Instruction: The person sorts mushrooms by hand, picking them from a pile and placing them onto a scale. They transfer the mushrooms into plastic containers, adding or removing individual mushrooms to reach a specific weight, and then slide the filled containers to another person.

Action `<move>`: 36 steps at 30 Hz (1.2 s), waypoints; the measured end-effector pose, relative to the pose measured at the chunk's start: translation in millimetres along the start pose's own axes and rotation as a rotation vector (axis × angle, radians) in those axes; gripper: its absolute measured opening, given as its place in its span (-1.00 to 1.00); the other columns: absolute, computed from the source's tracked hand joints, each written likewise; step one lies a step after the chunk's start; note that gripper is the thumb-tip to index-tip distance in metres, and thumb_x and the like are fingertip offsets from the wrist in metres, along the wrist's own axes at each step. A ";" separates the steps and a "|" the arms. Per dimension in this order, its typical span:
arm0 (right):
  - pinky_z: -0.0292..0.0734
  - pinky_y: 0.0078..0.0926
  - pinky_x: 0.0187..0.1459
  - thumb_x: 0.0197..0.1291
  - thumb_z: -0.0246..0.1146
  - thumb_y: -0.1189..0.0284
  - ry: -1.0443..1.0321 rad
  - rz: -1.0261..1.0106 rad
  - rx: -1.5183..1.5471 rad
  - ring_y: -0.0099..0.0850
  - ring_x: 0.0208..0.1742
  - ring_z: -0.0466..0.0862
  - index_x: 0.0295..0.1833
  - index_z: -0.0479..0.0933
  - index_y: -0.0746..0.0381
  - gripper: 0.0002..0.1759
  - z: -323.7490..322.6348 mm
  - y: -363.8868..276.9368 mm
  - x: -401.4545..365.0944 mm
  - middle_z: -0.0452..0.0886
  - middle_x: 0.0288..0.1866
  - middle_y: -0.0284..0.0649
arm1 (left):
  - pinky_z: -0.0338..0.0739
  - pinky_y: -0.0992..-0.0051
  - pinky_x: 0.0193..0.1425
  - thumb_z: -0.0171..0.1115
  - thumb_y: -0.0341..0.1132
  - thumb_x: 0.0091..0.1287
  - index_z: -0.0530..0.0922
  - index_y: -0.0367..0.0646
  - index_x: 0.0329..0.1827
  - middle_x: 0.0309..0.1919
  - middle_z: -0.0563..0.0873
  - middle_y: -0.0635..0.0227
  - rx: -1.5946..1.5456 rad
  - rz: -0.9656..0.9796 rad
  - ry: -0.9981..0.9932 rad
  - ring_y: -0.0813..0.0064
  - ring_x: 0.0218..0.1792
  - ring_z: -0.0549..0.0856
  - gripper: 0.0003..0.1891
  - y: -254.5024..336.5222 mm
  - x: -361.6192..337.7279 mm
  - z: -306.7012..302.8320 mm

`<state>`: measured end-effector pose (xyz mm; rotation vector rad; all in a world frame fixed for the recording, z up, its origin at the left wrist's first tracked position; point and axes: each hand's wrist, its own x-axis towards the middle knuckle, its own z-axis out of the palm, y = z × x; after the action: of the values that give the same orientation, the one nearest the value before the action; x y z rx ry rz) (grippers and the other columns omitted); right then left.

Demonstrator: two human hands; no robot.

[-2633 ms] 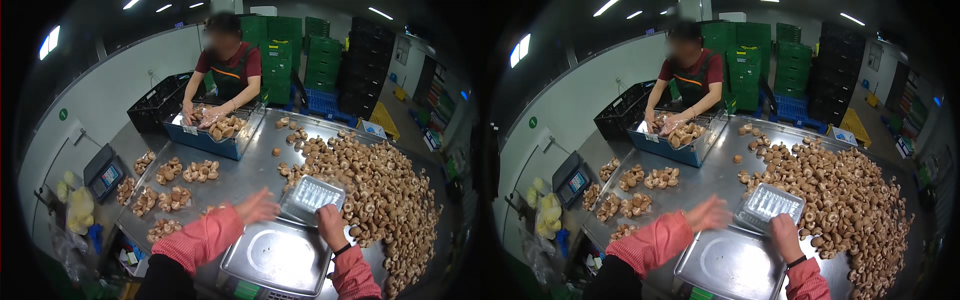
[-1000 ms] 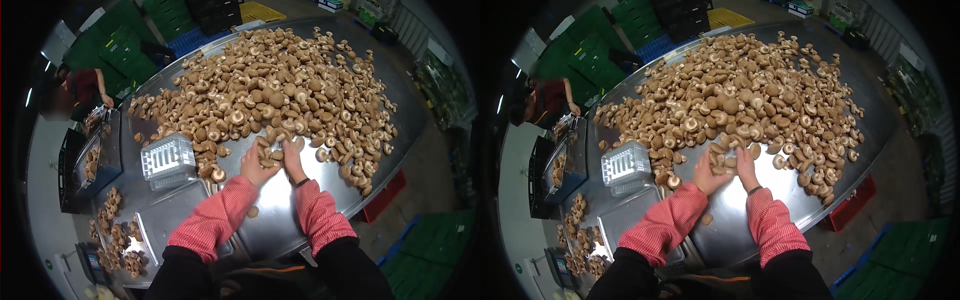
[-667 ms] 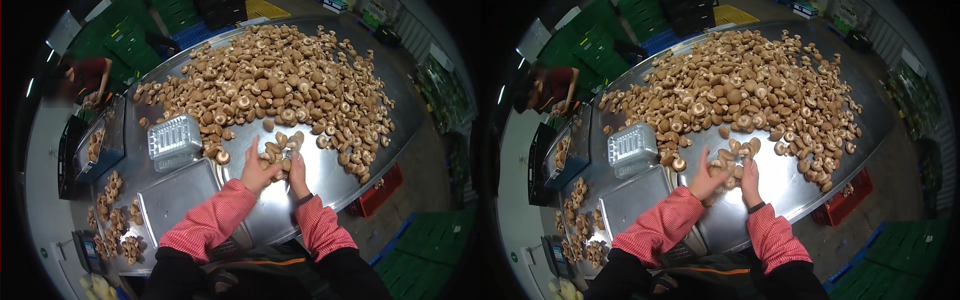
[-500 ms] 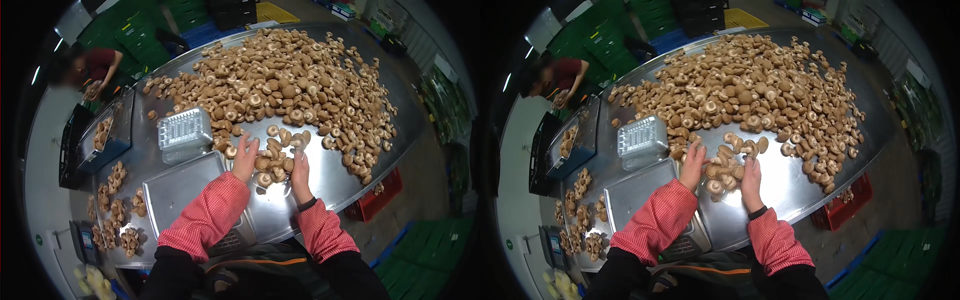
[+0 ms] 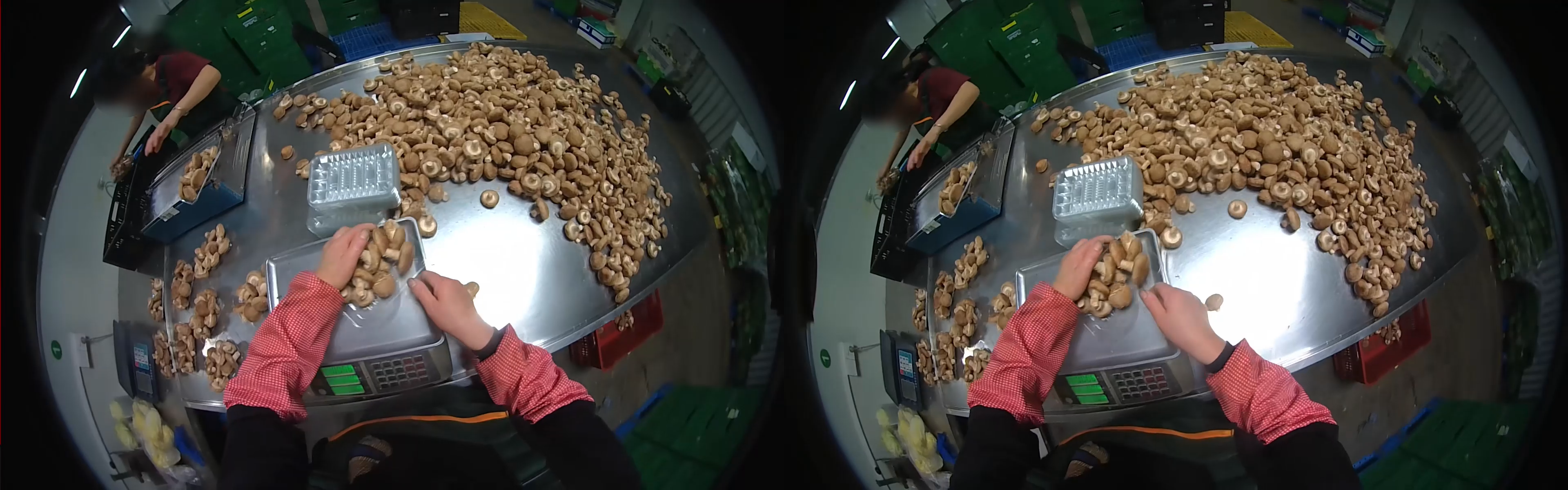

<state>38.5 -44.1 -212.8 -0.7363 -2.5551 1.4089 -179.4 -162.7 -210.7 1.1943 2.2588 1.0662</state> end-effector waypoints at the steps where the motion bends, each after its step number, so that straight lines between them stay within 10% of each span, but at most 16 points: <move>1: 0.57 -0.14 -0.20 0.39 0.16 0.16 0.097 -0.013 -0.040 0.04 -0.24 0.67 -0.05 0.57 0.25 -0.65 1.1 5.6 -1.3 0.65 -0.29 0.07 | 0.46 0.33 0.23 -0.05 -0.11 0.54 0.61 -0.14 0.21 -0.05 0.66 0.09 0.036 0.018 -0.024 0.13 0.04 0.64 -0.60 -4.7 -3.6 -2.7; 7: 0.61 -0.13 -0.16 0.19 0.30 0.26 0.068 0.100 -0.581 -0.04 -0.16 0.63 -0.02 0.58 0.21 -0.68 -18.3 63.5 -14.7 0.52 -0.17 -0.02 | 0.43 0.27 0.25 -0.17 -0.17 0.55 0.55 -0.20 0.26 0.05 0.62 0.07 0.192 0.152 -0.005 0.09 0.13 0.58 -0.56 -21.1 -19.6 -22.7; 13: 0.59 -0.29 -0.18 0.19 0.35 0.36 0.255 0.078 -0.124 -0.16 -0.24 0.64 -0.03 0.51 0.27 -0.69 -27.7 41.5 -3.6 0.56 -0.14 -0.04 | 0.49 0.40 0.19 -0.15 -0.19 0.59 0.59 -0.25 0.18 -0.04 0.70 0.13 -0.230 -0.085 0.318 0.29 0.03 0.68 -0.59 -40.8 -59.0 -41.6; 19: 0.45 -0.30 -0.26 0.04 0.45 0.37 0.345 -0.638 -0.369 -0.16 -0.27 0.54 -0.21 0.46 0.23 -0.68 1.7 -43.1 40.0 0.47 -0.26 -0.15 | 0.49 0.41 0.19 -0.10 -0.22 0.58 0.59 -0.31 0.15 -0.04 0.70 0.13 -0.306 -0.042 0.390 0.32 0.03 0.68 -0.61 -39.4 -81.8 -30.8; 22: 0.41 -0.31 -0.29 0.06 0.43 0.30 0.407 -0.653 -0.392 -0.20 -0.29 0.53 -0.25 0.48 0.19 -0.71 8.7 -43.6 38.3 0.47 -0.28 -0.18 | 0.49 0.42 0.19 -0.09 -0.23 0.57 0.59 -0.31 0.15 -0.04 0.70 0.14 -0.267 -0.030 0.400 0.32 0.03 0.68 -0.63 -32.9 -86.7 -35.5; 29: 0.54 -0.21 -0.25 0.16 0.39 0.22 0.023 -0.132 -0.479 -0.09 -0.26 0.63 -0.19 0.53 0.21 -0.69 -3.0 -18.7 -16.7 0.55 -0.24 -0.10 | 0.39 0.35 0.34 -0.15 -0.18 0.58 0.54 -0.25 0.24 0.08 0.66 0.12 -0.052 0.047 0.325 0.24 0.16 0.62 -0.58 -24.3 -83.2 -31.2; 36: 0.57 -0.20 -0.10 0.16 0.36 0.43 -0.182 -0.361 -0.084 -0.03 -0.10 0.63 0.07 0.46 0.24 -0.62 -6.5 -32.3 -22.4 0.54 -0.10 -0.03 | 0.40 0.35 0.35 -0.18 -0.11 0.59 0.51 -0.19 0.31 0.16 0.64 0.13 -0.092 0.065 0.195 0.23 0.21 0.60 -0.55 -9.9 -50.3 -9.5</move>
<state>48.8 -64.2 -180.0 -0.1440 -2.7169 1.3072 -161.9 -211.7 -213.3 1.1782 2.2986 1.3495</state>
